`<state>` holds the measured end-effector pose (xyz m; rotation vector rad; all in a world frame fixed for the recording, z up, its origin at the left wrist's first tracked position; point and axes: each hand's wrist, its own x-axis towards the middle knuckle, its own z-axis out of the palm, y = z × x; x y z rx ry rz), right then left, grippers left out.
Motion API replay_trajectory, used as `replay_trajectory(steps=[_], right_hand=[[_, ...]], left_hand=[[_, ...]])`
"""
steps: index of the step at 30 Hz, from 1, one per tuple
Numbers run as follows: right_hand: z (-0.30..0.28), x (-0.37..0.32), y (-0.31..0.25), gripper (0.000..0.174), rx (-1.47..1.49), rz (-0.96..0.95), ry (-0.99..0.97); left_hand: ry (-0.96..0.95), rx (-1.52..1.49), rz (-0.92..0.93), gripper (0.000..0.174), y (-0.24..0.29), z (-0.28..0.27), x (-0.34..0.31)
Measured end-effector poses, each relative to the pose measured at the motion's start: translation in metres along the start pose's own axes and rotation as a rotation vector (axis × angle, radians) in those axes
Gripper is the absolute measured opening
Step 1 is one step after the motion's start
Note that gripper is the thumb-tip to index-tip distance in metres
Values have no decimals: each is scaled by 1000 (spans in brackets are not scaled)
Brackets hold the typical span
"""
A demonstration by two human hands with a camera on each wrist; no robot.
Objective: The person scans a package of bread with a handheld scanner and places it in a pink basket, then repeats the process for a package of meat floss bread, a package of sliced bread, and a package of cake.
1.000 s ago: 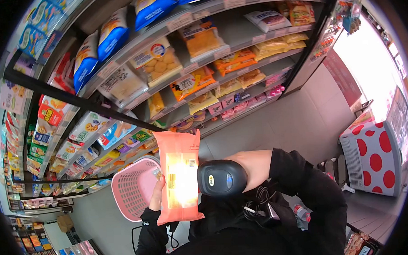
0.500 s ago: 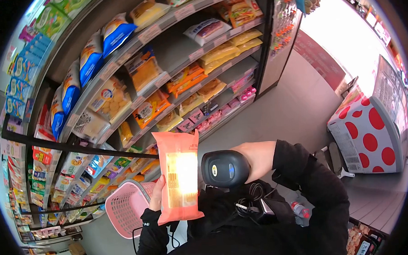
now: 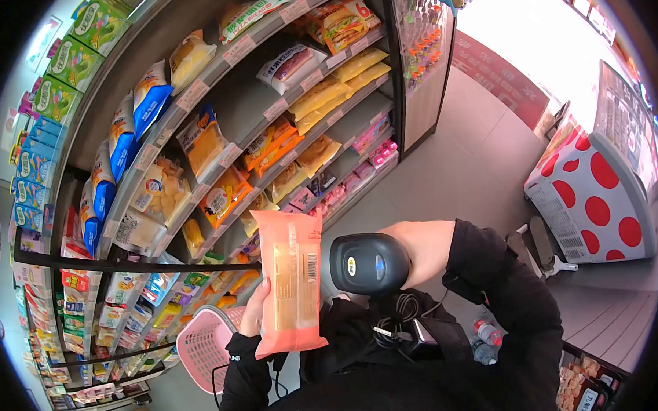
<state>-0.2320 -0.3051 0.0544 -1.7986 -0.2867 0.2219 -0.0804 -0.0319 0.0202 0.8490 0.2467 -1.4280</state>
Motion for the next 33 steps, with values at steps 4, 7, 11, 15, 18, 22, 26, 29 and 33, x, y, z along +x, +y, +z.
replay_trajectory(steps=[4,7,11,15,18,22,26,29,33], right_hand=[[-3,-8,-1,47,-40,13,32],[2,-13,8,50,126,-3,138],[16,-15,11,46,294,-27,162],[33,-9,24,46,312,26,333],[39,-7,42,46,348,106,501],[41,1,64,46,457,187,663],[36,10,81,45,486,261,754],[22,15,83,47,461,276,851],[0,25,91,46,408,277,902]], left_hand=[[6,-9,5,49,-1,10,2],[74,-8,22,49,-5,1,18],[111,-60,64,48,-14,17,49],[84,-109,177,51,-20,30,83],[96,-25,141,52,-16,43,101],[128,99,94,51,-22,38,139],[48,65,54,51,-24,52,162],[-32,52,39,52,-19,63,172],[-79,86,-40,50,-7,61,189]])
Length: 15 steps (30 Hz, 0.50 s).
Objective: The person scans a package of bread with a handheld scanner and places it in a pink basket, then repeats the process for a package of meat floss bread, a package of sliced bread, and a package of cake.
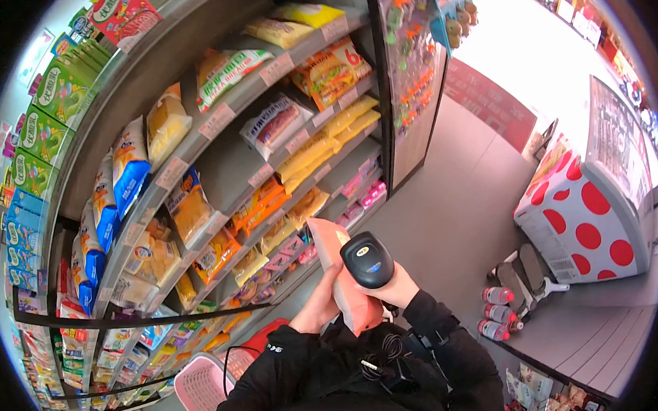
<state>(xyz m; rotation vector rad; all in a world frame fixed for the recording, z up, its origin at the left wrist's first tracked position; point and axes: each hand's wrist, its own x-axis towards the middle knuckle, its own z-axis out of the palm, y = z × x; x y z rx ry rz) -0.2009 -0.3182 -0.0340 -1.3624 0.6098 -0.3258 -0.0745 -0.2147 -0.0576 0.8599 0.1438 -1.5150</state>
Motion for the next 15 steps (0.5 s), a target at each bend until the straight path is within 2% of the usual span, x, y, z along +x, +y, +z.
replay_trajectory(steps=[2,4,6,8,9,10,12,13,14,15], right_hand=[[-5,15,1,45,-11,-17,-3],[-10,29,9,42,173,71,-30],[-11,43,13,39,212,54,-35],[-10,56,10,38,369,169,-5],[-10,61,9,38,408,191,15],[-11,69,11,38,418,202,28],[-15,76,19,38,595,228,41],[-18,79,20,40,595,234,79],[-20,81,22,40,598,243,98],[-22,85,26,42,656,225,144]], left_hand=[[-36,-23,-10,51,16,2,2],[-37,140,-59,52,33,1,2],[-12,232,-29,58,50,0,7],[51,395,27,65,67,1,16],[-6,483,84,70,76,0,23],[-4,486,65,70,80,-6,35],[-2,907,397,76,73,-38,70],[85,1080,454,85,78,-43,82],[73,1078,436,85,77,-46,87],[127,1267,437,88,81,-50,92]])
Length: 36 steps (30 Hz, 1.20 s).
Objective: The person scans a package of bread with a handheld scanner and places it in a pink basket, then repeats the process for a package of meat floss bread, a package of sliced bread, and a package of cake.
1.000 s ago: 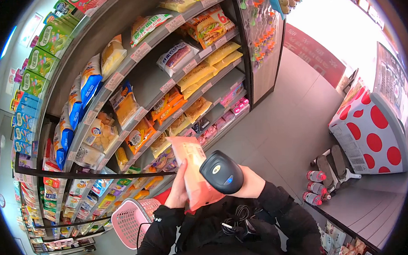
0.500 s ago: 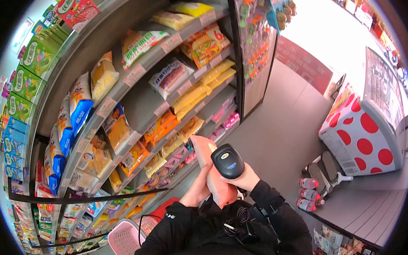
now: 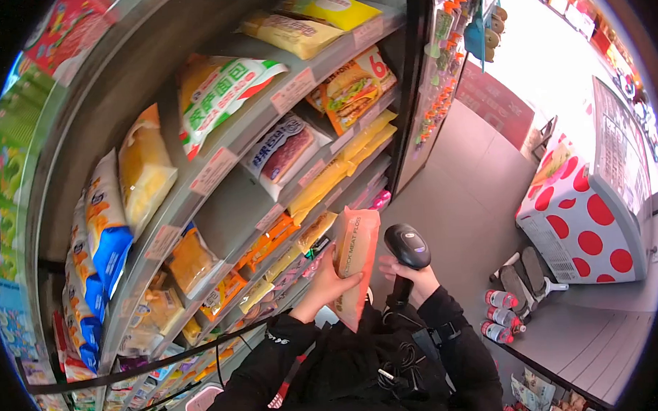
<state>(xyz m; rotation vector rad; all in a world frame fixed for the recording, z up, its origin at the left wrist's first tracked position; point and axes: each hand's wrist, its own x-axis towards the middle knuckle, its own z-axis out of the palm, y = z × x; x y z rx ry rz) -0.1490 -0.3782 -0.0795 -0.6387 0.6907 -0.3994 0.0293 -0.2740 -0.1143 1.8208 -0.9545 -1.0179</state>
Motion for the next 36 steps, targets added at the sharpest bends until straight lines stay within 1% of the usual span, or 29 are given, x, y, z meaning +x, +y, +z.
replay_trajectory(steps=[1,3,5,6,8,9,11,12,14,15,16,17,18,19,21,22,23,24,25,27,28,29,31,32,33,34,35,36], right_hand=[[-4,6,1,43,65,-27,28],[-14,16,0,46,100,-36,54],[-14,24,-4,41,123,-62,142],[-19,30,-3,41,129,-59,151],[-30,42,2,30,150,-96,147],[-34,46,1,30,149,-90,147],[-41,56,-4,21,272,-66,133],[-42,63,-8,19,302,-67,122],[-59,82,0,19,326,-34,143],[-69,93,3,18,350,-5,171],[-70,101,3,19,358,33,219],[-73,109,6,20,343,62,225],[-76,115,8,21,349,74,236],[-74,121,8,21,359,88,247],[-76,133,7,22,375,136,246],[-79,140,8,23,405,154,219],[-82,146,8,23,433,171,192],[-85,153,8,25,409,175,179],[-87,161,7,25,398,183,169],[-91,176,5,29,382,207,148],[-88,181,-1,34,349,207,132],[-91,186,-4,34,334,212,119],[-94,194,-9,39,270,223,73],[-97,194,-15,33,266,225,57],[-99,192,-20,33,255,231,48],[-102,191,-26,25,232,244,59],[-105,190,-32,18,209,256,71],[-109,187,-39,16,168,251,53]], left_hand=[[10,197,0,92,16,-6,3],[-20,220,-13,92,24,-3,14],[51,204,6,90,21,9,24],[40,206,1,90,20,15,30],[20,228,-19,89,17,27,41],[21,226,-25,89,13,31,48],[-21,226,-47,86,8,37,66],[-12,225,-49,86,5,40,74],[-2,130,-113,71,7,40,91],[14,122,-114,71,-4,42,103],[-61,5,-152,66,-24,44,117],[-137,-113,-187,60,-25,43,127],[-183,-192,-197,51,-26,41,136],[-169,-196,-198,51,-27,39,145],[-291,-317,-300,51,-37,36,163],[-272,-155,-294,69,-36,34,175],[-256,-162,-295,69,-35,37,180],[-49,151,-242,65,-33,43,185],[159,463,-189,62,-18,45,187],[199,488,-189,64,1,50,195],[225,520,-188,65,4,52,200],[243,512,-190,65,0,53,206],[194,591,-173,59,-12,55,218],[209,584,-179,59,-17,56,222],[211,655,-181,51,-20,57,226],[212,727,-180,43,-24,57,232],[225,721,-181,43,-37,60,239],[306,751,-104,34,-53,62,246]])
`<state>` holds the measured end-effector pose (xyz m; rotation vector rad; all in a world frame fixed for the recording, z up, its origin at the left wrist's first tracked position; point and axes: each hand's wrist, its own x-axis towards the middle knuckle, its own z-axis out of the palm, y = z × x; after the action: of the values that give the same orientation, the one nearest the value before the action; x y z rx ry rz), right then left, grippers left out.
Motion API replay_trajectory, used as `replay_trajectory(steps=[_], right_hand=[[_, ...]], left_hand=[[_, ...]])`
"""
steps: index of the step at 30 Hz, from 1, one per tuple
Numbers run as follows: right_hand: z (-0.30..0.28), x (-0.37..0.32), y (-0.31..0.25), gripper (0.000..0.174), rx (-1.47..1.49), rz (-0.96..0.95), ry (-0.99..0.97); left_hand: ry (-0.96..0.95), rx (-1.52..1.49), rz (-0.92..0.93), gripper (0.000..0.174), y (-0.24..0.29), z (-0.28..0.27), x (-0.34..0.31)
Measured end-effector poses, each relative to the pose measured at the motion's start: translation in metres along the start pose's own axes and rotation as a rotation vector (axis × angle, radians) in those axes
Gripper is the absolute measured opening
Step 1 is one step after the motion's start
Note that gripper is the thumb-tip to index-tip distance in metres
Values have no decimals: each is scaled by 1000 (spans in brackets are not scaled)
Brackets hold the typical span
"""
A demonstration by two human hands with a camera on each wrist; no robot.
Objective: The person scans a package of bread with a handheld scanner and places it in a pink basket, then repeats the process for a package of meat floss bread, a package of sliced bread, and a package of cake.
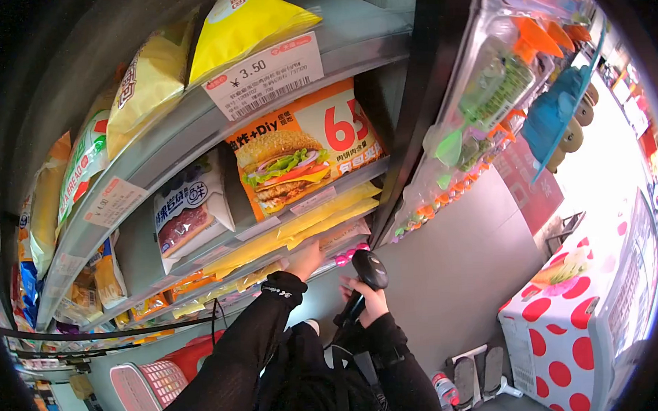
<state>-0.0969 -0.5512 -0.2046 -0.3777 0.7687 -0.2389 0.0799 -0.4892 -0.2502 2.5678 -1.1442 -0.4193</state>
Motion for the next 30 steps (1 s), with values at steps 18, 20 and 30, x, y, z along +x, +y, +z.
replay_trajectory(steps=[18,20,30], right_hand=[[21,-63,-27,14,-294,-67,-60],[39,-79,-30,15,-263,-69,-104],[114,-155,-20,43,-1127,-284,-484]], left_hand=[[-151,-30,58,49,11,-27,-24],[82,60,143,48,9,-31,-58],[-534,-578,255,22,-71,-85,-226]])
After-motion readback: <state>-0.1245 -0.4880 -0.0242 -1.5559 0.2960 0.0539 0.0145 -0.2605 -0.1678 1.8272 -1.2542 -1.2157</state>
